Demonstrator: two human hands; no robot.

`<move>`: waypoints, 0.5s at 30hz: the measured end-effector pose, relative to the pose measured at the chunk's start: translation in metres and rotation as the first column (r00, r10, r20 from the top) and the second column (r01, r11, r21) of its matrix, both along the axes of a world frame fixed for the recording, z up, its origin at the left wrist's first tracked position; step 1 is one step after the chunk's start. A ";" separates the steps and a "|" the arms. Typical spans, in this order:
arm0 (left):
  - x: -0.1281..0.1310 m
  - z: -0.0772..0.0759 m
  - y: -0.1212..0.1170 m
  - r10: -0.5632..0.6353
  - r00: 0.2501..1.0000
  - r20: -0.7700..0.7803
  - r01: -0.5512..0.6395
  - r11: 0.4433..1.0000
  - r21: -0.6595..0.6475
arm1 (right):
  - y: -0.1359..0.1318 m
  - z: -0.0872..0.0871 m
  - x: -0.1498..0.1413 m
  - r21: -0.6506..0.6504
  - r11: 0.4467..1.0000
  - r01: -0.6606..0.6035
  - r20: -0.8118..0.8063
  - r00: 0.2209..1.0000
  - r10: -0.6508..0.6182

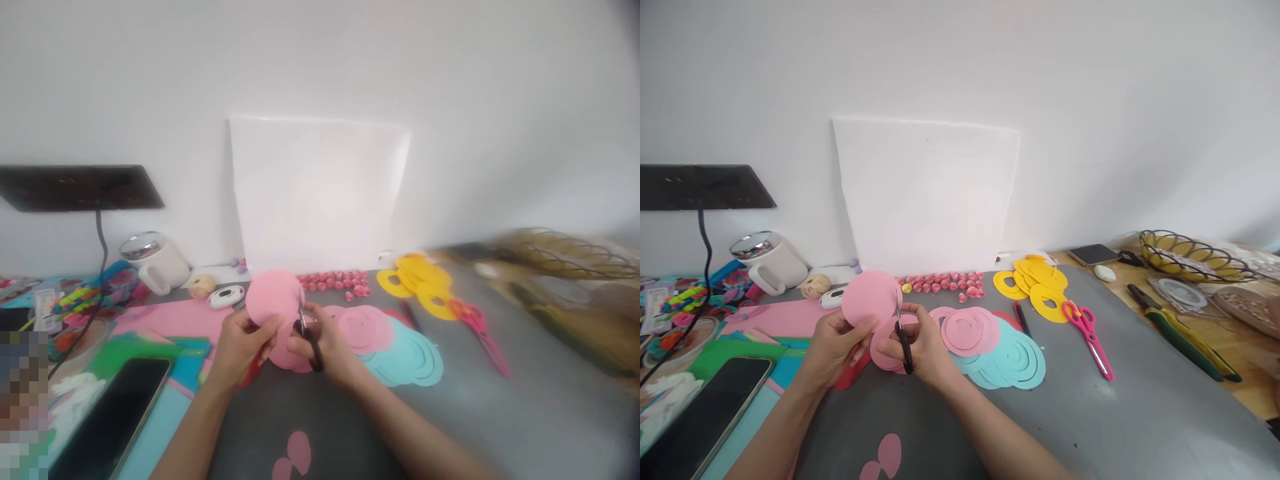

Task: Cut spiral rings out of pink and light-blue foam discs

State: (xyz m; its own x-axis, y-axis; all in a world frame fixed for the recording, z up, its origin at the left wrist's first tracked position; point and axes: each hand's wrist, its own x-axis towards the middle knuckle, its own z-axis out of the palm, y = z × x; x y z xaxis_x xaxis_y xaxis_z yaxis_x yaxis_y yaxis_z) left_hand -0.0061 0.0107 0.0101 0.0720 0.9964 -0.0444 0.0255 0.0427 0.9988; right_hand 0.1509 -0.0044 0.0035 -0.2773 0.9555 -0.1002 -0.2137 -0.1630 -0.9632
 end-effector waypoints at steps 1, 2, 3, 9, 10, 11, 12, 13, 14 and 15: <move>0.000 0.000 0.000 0.002 1.000 0.004 -0.002 1.000 0.004 | 0.000 0.000 0.000 0.002 1.000 0.006 0.010 1.000 -0.006; 0.000 0.000 0.000 0.005 1.000 0.009 -0.005 1.000 0.007 | 0.000 0.000 0.000 0.003 1.000 0.013 0.023 1.000 -0.013; 0.000 0.000 0.000 0.010 1.000 0.016 -0.010 1.000 0.009 | 0.000 0.000 0.000 0.002 1.000 0.021 0.039 0.999 -0.021; 0.000 0.000 0.000 -0.029 0.996 0.087 0.030 1.000 -0.006 | -0.002 0.002 -0.002 -0.050 0.998 0.043 0.083 0.996 -0.039; 0.001 0.001 0.000 -0.041 0.993 0.107 0.042 0.999 -0.010 | -0.002 0.002 -0.003 -0.054 0.998 0.045 0.084 0.996 -0.040; 0.001 0.001 0.000 -0.042 0.992 0.122 0.044 0.999 -0.015 | -0.002 0.003 -0.004 -0.058 0.997 0.047 0.086 0.995 -0.042; 0.002 0.001 0.000 -0.035 0.991 0.129 0.038 0.999 -0.023 | -0.003 0.003 -0.006 -0.062 0.997 0.050 0.086 0.995 -0.045; 0.002 0.001 0.000 -0.019 0.992 0.125 0.024 0.999 -0.033 | -0.004 0.003 -0.007 -0.065 0.997 0.052 0.084 0.995 -0.046; 0.002 0.001 0.000 0.001 0.994 0.113 0.004 0.999 -0.046 | -0.004 0.003 -0.008 -0.067 0.997 0.048 0.076 0.996 -0.043; 0.003 0.000 0.001 0.021 0.995 0.096 -0.016 0.998 -0.060 | -0.005 0.003 -0.009 -0.067 0.997 0.043 0.063 0.997 -0.038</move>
State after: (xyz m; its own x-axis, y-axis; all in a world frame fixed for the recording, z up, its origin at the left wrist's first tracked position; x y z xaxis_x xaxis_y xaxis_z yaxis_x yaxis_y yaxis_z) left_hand -0.0035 0.0112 0.0105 0.0603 0.9934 -0.0971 -0.0720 0.1013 0.9922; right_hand 0.1422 -0.0090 0.0067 -0.2297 0.9562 -0.1814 -0.1616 -0.2213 -0.9617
